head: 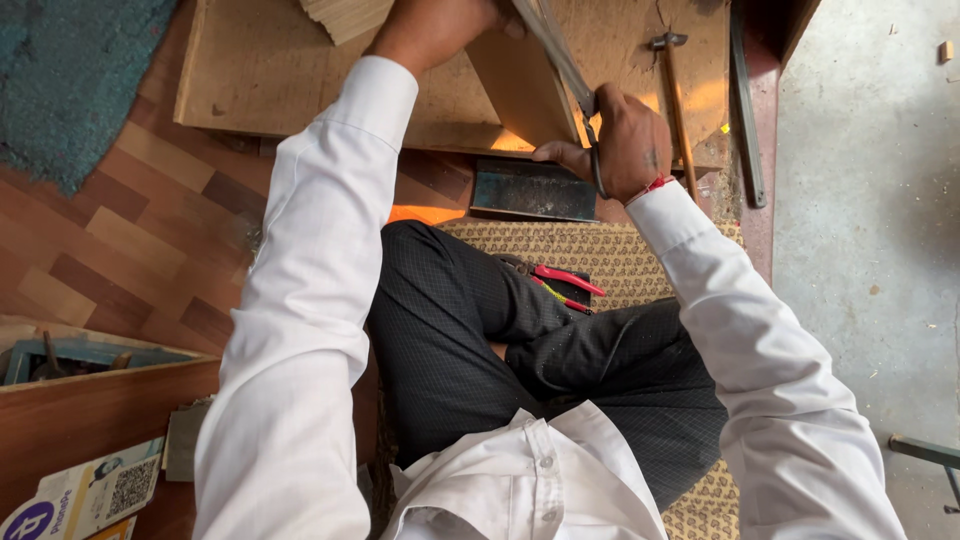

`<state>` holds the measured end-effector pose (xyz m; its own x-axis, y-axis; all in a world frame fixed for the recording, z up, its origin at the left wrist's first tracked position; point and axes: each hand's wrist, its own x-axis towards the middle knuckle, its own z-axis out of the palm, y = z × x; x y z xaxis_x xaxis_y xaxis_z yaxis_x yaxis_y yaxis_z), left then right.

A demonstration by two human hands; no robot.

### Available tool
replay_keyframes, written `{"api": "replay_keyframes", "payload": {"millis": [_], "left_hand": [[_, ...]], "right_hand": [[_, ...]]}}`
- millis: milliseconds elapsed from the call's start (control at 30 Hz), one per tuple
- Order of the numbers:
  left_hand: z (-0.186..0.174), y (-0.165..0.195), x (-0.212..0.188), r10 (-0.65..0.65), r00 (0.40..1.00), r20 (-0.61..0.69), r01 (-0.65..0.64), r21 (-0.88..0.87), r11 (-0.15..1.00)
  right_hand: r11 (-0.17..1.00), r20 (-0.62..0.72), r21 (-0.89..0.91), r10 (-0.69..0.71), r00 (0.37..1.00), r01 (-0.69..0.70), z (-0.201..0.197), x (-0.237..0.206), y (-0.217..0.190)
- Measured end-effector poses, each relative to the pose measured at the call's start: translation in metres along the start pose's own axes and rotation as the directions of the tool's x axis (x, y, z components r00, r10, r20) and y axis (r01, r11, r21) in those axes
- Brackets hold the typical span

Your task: The person sits on a mat and assembles small wooden frames by cutting thin wooden pieces with shears, placing them into a jig, and hammering nails to secure them. The person repeatedly picks up pieces, trims them, and fastens them into the jig.

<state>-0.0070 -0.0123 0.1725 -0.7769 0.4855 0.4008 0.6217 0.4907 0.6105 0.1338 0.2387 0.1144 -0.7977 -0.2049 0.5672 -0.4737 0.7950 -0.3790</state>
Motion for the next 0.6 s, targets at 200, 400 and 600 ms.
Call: {"api": "replay_keyframes", "payload": {"millis": [200, 400, 600], "left_hand": [[0.002, 0.003, 0.003, -0.036, 0.998, -0.042, 0.035, -0.011, 0.999], [0.003, 0.005, -0.003, 0.07, 0.995, -0.077, -0.072, -0.022, 0.997], [0.004, 0.004, -0.003, 0.169, 0.97, -0.175, -0.167, 0.024, 0.986]], "right_hand": [[0.974, -0.069, -0.181, -0.148, 0.987, 0.134, -0.01, 0.027, -0.005], [0.992, 0.089, -0.066, 0.118, 0.989, -0.112, -0.006, 0.022, -0.007], [0.982, 0.075, -0.111, 0.162, 0.984, -0.153, -0.002, 0.015, -0.006]]}}
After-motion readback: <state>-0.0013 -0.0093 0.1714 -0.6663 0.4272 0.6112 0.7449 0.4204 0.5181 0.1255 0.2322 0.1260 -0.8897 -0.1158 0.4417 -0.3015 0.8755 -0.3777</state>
